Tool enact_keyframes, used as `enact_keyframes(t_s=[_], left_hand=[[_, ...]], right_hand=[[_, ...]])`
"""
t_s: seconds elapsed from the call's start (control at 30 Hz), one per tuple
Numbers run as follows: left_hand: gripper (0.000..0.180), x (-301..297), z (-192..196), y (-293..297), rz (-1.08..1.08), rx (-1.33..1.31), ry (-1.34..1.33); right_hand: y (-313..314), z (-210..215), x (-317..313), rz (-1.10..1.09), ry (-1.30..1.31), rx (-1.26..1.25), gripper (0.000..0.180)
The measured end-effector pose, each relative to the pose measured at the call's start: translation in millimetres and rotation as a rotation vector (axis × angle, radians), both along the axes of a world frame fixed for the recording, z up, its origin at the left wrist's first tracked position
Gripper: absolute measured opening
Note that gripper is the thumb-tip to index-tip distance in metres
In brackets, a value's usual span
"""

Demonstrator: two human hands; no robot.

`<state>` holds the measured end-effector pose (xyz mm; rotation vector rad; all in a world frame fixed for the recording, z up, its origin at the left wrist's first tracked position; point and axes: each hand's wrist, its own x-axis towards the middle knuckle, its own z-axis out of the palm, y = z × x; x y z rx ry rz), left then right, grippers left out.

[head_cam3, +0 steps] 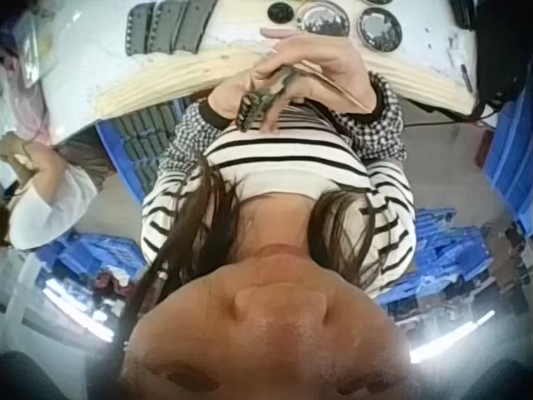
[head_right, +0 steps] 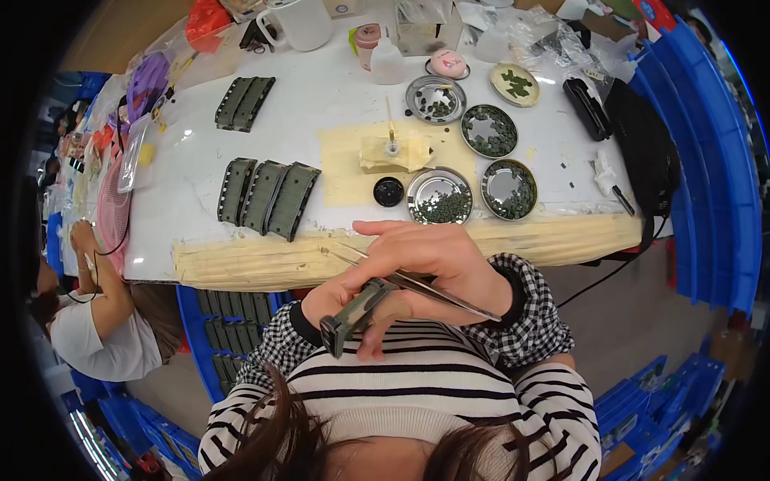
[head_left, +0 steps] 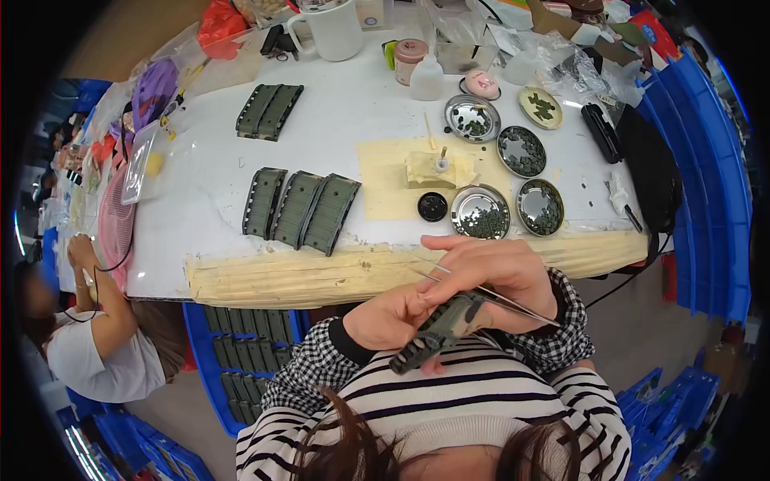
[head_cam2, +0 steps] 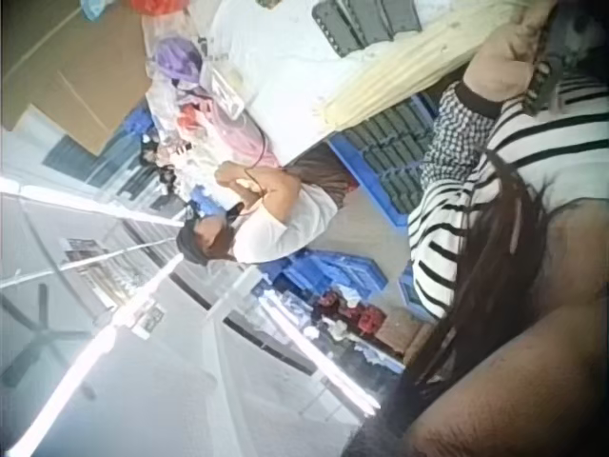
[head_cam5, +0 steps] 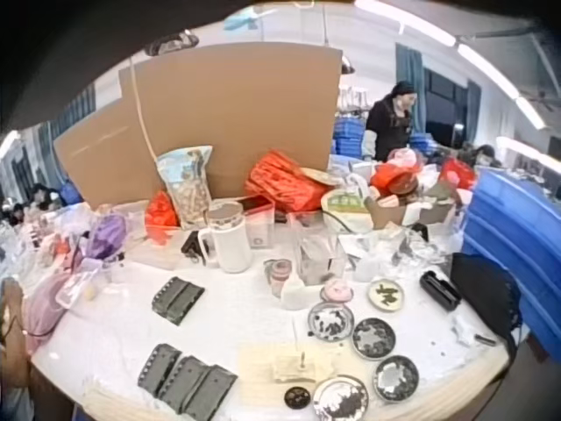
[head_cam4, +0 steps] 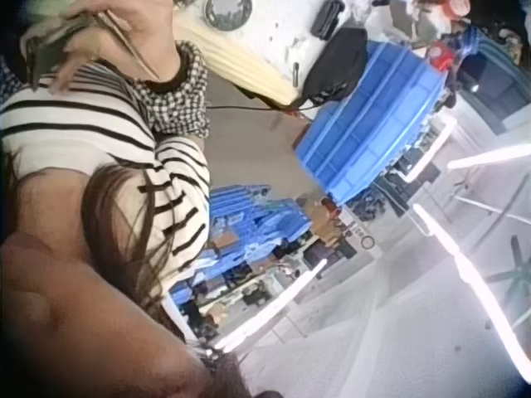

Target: Assembling green plastic toy parts using a metal tool at a workbench.

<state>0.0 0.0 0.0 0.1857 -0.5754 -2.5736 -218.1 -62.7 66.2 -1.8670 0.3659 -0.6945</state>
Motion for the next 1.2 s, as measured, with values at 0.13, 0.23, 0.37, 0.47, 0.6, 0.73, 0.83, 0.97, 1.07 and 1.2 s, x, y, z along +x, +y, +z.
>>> enact_keyframes(t_s=[0.13,0.23,0.37,0.47,0.6,0.73,0.83,0.97,1.07,1.2], left_hand=[[0.047,1,-2,-3,-0.027,-0.035,0.092],[0.05,7,5,-5,0.115,-0.079,-0.001],[0.06,7,27,-6,0.446,-0.155,-0.264],[0.054,-1,32,-8,0.616,-0.276,-0.442],[0.046,-1,33,-7,0.676,-0.373,-0.578],[0.04,1,31,-4,0.717,-0.383,-0.652],[0.041,2,26,-5,0.742,-0.422,-0.663],[0.04,2,24,-7,0.765,-0.475,-0.693],[0.039,2,25,-6,0.783,-0.502,-0.747],[0.039,2,23,-6,0.777,-0.521,-0.766]], right_hand=[[-1,10,-15,-0.186,-0.053,0.122,0.044],[-17,9,-44,-0.651,0.13,-0.278,0.033],[-58,-4,-74,-0.948,0.57,-0.61,0.02],[-84,-26,-82,-0.914,0.683,-0.543,0.012],[-104,-35,-80,-0.888,0.787,-0.529,0.014],[-109,-35,-79,-0.846,0.813,-0.503,0.016],[-109,-35,-79,-0.814,0.82,-0.46,0.017],[-109,-36,-81,-0.776,0.853,-0.487,0.018],[-105,-36,-74,-0.774,0.851,-0.505,0.02],[-104,-34,-76,-0.82,0.671,-0.468,0.013]])
